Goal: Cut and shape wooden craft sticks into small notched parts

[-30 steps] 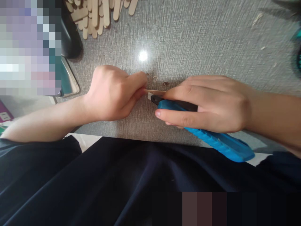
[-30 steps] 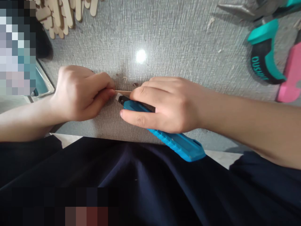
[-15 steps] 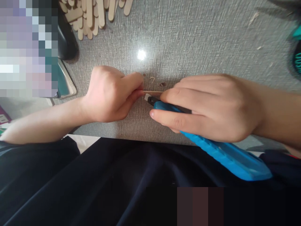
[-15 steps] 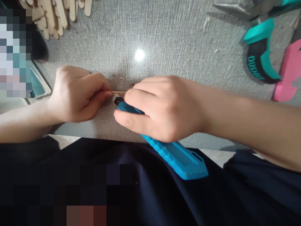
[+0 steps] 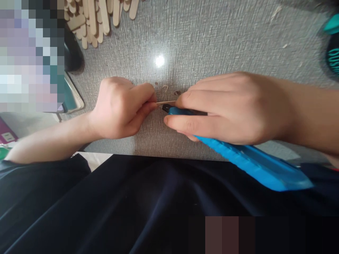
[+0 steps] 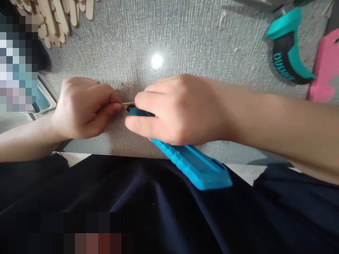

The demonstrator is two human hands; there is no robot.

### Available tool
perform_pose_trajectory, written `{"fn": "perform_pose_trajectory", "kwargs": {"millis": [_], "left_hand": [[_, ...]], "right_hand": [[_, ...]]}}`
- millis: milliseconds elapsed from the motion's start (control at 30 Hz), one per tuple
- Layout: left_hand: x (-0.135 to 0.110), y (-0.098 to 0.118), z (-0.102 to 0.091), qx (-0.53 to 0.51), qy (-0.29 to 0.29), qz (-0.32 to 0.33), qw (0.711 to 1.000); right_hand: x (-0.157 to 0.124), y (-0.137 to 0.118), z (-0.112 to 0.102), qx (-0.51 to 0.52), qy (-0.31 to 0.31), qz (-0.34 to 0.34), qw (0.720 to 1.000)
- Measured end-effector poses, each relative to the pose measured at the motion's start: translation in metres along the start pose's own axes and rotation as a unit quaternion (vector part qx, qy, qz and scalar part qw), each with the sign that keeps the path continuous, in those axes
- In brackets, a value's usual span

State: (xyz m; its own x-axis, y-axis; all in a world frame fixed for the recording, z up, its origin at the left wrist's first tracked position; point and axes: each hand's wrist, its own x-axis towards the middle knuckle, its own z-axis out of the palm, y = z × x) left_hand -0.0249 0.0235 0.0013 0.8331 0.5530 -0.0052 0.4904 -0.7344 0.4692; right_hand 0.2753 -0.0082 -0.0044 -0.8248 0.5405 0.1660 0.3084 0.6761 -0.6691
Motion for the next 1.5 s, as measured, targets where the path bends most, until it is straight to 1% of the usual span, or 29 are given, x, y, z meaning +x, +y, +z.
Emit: {"fn": "perform_pose_trajectory", "kwargs": {"millis": [67, 167, 267, 333, 433, 533, 633, 767, 833, 900, 933, 967, 1000, 1033, 1067, 1100, 1167, 1233, 1300, 1400, 1433, 1500], "left_hand": [[-0.001, 0.001, 0.0, -0.01, -0.005, -0.012, 1.0], [-0.003, 0.003, 0.0, -0.017, -0.005, -0.017, 1.0], [-0.004, 0.005, 0.001, -0.024, -0.002, -0.036, 0.999], [-0.004, 0.006, 0.002, -0.026, 0.01, -0.048, 0.998], [-0.003, 0.007, 0.006, -0.033, 0.06, -0.028, 0.997], [-0.001, 0.009, 0.008, -0.045, 0.101, -0.01, 0.994], [0.001, 0.009, 0.008, -0.053, 0.102, -0.013, 0.993], [0.001, 0.008, 0.009, -0.052, 0.109, 0.006, 0.993], [-0.001, 0.007, 0.012, -0.049, 0.109, 0.01, 0.993], [-0.002, 0.005, 0.015, -0.032, 0.116, -0.001, 0.993], [-0.002, 0.004, 0.017, -0.019, 0.125, -0.016, 0.992], [-0.002, 0.002, 0.019, -0.007, 0.143, -0.029, 0.989], [-0.002, 0.0, 0.02, -0.001, 0.162, -0.046, 0.986], [-0.002, -0.002, 0.021, -0.005, 0.175, -0.066, 0.982], [-0.002, -0.004, 0.021, -0.015, 0.185, -0.074, 0.98], [-0.002, -0.005, 0.02, -0.022, 0.168, -0.096, 0.981], [-0.002, -0.005, 0.018, -0.032, 0.129, -0.128, 0.983], [-0.003, -0.005, 0.016, -0.033, 0.102, -0.152, 0.983], [-0.004, -0.003, 0.014, -0.033, 0.096, -0.165, 0.981], [-0.004, -0.001, 0.012, -0.033, 0.098, -0.17, 0.98], [-0.003, -0.001, 0.012, -0.032, 0.1, -0.169, 0.98], [-0.003, -0.001, 0.013, -0.026, 0.107, -0.166, 0.98]], "right_hand": [[-0.002, 0.001, 0.006, -0.049, 0.021, -0.008, 0.999], [-0.004, 0.003, 0.012, -0.125, 0.051, -0.046, 0.99], [-0.005, 0.005, 0.015, -0.157, 0.06, -0.069, 0.983], [-0.008, 0.006, 0.016, -0.163, 0.074, -0.083, 0.98], [-0.017, 0.008, 0.017, -0.158, 0.095, -0.098, 0.978], [-0.026, 0.012, 0.016, -0.147, 0.085, -0.117, 0.978], [-0.03, 0.016, 0.018, -0.134, 0.082, -0.143, 0.977], [-0.031, 0.023, 0.029, -0.135, 0.156, -0.133, 0.969], [-0.031, 0.024, 0.03, -0.138, 0.166, -0.15, 0.965], [-0.03, 0.019, 0.025, -0.124, 0.159, -0.174, 0.964], [-0.03, 0.013, 0.021, -0.109, 0.154, -0.173, 0.967], [-0.03, 0.006, 0.017, -0.083, 0.151, -0.192, 0.966], [-0.03, -0.001, 0.013, -0.055, 0.125, -0.203, 0.97], [-0.031, -0.008, 0.011, -0.026, 0.112, -0.244, 0.963], [-0.033, -0.014, 0.011, -0.03, 0.099, -0.238, 0.966], [-0.034, -0.017, 0.012, -0.05, 0.117, -0.214, 0.968], [-0.037, -0.017, 0.019, -0.073, 0.133, -0.136, 0.979], [-0.038, -0.009, 0.027, -0.068, 0.154, -0.102, 0.98], [-0.035, 0.002, 0.033, -0.068, 0.167, -0.112, 0.977], [-0.029, 0.016, 0.031, -0.086, 0.171, -0.171, 0.967], [-0.027, 0.018, 0.028, -0.091, 0.166, -0.178, 0.966], [-0.027, 0.019, 0.018, -0.091, 0.125, -0.191, 0.969]]}}
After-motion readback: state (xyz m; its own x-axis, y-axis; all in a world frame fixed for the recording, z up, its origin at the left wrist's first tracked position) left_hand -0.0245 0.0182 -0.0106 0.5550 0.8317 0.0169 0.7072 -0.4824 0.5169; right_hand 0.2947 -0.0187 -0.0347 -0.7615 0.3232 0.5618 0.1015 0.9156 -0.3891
